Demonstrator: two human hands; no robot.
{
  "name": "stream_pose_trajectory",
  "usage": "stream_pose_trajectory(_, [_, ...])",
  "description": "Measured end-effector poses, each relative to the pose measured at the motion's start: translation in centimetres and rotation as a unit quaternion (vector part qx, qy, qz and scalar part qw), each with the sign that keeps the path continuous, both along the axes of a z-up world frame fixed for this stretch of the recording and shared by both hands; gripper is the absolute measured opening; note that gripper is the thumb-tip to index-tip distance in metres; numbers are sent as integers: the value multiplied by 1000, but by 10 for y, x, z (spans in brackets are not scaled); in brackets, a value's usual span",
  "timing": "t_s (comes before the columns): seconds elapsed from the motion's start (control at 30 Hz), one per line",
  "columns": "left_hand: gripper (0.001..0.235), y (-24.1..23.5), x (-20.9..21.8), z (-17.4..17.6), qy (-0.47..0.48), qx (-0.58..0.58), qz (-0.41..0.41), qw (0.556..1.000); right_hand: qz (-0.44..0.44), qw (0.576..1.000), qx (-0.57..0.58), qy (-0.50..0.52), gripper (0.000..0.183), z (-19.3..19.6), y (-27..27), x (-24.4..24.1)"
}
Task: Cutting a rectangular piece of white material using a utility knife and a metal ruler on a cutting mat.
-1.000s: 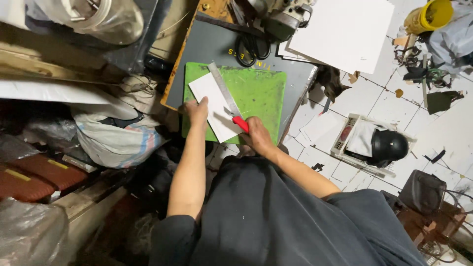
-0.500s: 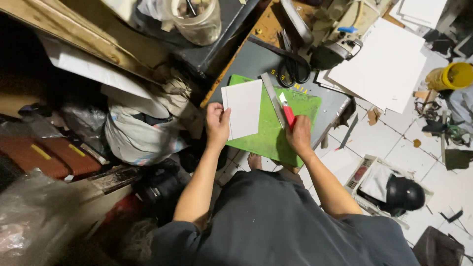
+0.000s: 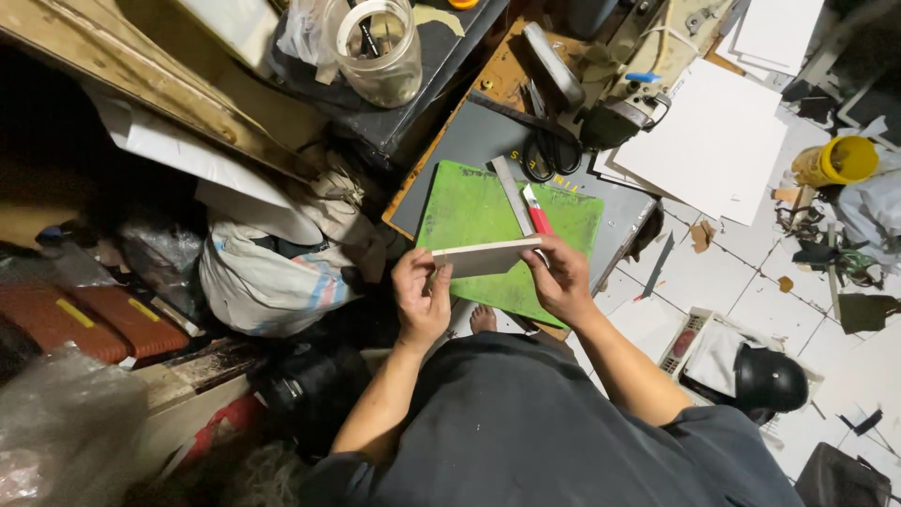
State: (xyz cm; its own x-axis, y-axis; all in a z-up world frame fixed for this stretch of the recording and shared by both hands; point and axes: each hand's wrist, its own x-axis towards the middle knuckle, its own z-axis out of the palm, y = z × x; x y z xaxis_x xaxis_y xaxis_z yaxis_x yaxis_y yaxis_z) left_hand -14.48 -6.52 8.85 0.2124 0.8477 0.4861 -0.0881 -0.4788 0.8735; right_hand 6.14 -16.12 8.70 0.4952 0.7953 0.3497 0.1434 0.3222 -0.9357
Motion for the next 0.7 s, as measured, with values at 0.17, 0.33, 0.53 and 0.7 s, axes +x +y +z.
stream_pose_trajectory(0.17, [60, -1, -6, -26, -3, 142, -9, 990, -39, 992, 111, -36, 33, 14, -6, -5])
stream_pose_trajectory(0.33, [64, 2, 4, -3, 7, 206, -19, 978, -78, 972, 204, -91, 56, -28, -15, -1])
stream_pose_trajectory(0.53, [65, -1, 17, 23, -5, 215, -35, 976, -109, 962, 229, -96, 52, -35, -18, 6])
stream_pose_trajectory(0.7, [63, -2, 23, 36, -7, 213, -40, 976, -144, 958, 203, -140, 49, -21, -14, 7])
